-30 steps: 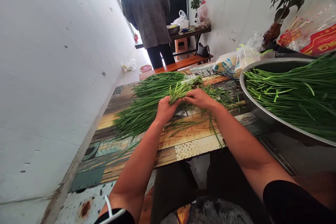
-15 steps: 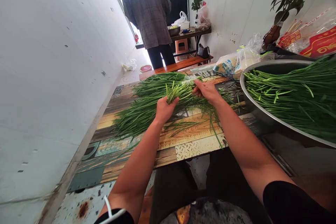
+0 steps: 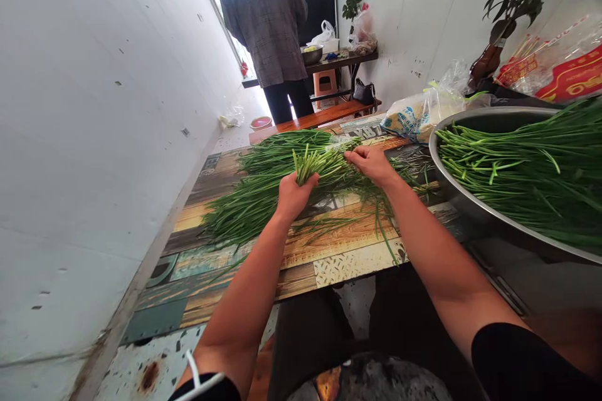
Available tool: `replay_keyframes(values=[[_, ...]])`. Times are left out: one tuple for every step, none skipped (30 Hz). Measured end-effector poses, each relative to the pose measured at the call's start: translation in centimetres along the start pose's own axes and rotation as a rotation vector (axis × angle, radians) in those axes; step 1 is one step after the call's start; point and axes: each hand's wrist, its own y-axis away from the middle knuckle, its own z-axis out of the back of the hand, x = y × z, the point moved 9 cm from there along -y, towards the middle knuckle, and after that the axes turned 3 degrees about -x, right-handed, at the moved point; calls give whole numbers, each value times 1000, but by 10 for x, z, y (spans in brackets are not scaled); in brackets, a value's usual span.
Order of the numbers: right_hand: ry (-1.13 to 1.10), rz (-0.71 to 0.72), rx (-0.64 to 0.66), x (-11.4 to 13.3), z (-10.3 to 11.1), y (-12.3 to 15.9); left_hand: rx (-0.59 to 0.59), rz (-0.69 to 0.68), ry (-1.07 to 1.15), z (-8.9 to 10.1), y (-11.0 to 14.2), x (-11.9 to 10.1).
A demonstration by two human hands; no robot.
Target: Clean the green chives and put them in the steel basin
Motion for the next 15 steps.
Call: replay_keyframes(values=[[-26, 4, 2, 2, 0, 1, 1, 0, 2, 0, 0, -1], [-40, 22, 22, 5, -3, 2, 3, -1, 0, 0, 0, -2], [-40, 50, 59, 10, -7, 4, 4, 0, -7, 0, 1, -3], [-23, 86, 109, 16, -13, 7, 2, 1, -16, 1, 1, -3], [14, 125, 156, 21, -19, 10, 1, 2, -23, 1, 1, -3], [63, 167, 193, 26, -23, 13, -1, 1, -24, 1, 1, -3], [118, 209, 215, 29, -26, 16, 0, -2, -22, 1, 1, -3], [172, 248, 224, 32, -28, 17, 2, -5, -16, 1, 1, -3], [221, 285, 221, 35, -29, 18, 3, -6, -9, 1, 1, -2], [262, 317, 216, 37, -29, 19, 4, -7, -4, 0, 1, -2], [294, 343, 210, 38, -29, 19, 4, -6, -2, 0, 1, -1], [318, 365, 207, 40, -29, 20, 2, -6, -4, 0, 1, -1], [338, 380, 203, 41, -29, 20, 2, -4, -8, 0, 1, -1], [355, 390, 195, 41, -29, 20, 1, -4, -11, 0, 1, -2], [369, 393, 185, 42, -29, 20, 2, -4, -12, 0, 1, -2]])
